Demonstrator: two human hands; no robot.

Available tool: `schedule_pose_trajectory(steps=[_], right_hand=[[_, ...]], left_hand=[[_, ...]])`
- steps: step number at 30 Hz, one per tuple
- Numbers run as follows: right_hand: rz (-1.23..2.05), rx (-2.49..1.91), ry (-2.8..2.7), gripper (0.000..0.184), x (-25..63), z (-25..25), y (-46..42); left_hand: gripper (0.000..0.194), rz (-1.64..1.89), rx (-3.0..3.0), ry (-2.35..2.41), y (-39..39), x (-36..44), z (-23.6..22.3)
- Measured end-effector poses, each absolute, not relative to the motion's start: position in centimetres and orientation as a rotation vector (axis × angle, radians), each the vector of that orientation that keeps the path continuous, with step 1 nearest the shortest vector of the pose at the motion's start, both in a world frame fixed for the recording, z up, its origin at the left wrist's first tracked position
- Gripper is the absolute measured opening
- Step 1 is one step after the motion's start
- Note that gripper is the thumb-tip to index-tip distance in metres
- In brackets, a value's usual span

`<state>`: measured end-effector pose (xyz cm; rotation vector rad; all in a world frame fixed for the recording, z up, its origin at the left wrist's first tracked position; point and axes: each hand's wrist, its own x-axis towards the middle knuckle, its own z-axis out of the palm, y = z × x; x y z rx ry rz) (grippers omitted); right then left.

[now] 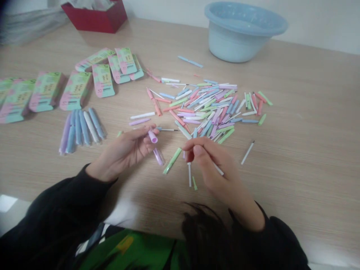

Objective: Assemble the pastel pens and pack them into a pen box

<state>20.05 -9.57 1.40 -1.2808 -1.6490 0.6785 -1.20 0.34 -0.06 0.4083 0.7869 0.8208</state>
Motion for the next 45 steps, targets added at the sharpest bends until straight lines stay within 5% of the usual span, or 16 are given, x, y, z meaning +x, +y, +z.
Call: schedule_pose_trajectory(steps=[10, 23, 29, 45], right_hand=[[0.632, -1.230, -1.832, 0.022, 18.9, 2.3, -10.6], [0.570, -1.302, -1.806, 0.021, 19.4, 1.6, -10.5], [0.601, -1.361, -1.791, 0.018, 20.0, 0.5, -9.9], [0.842, -1.137, -1.387, 0.016, 20.1, 2.5, -10.7]], left_hand=[[0.033, 0.777, 0.404, 0.842, 0.2, -0.8, -0.5], [0.013, 0.916, 0.728, 0.799, -0.3, -0.7, -1.0], [0.032, 0.923, 1.106, 0.759, -0.7, -0.7, -1.3], [0.011, 1.005, 2.185, 0.812, -1.9, -1.4, -2.3]])
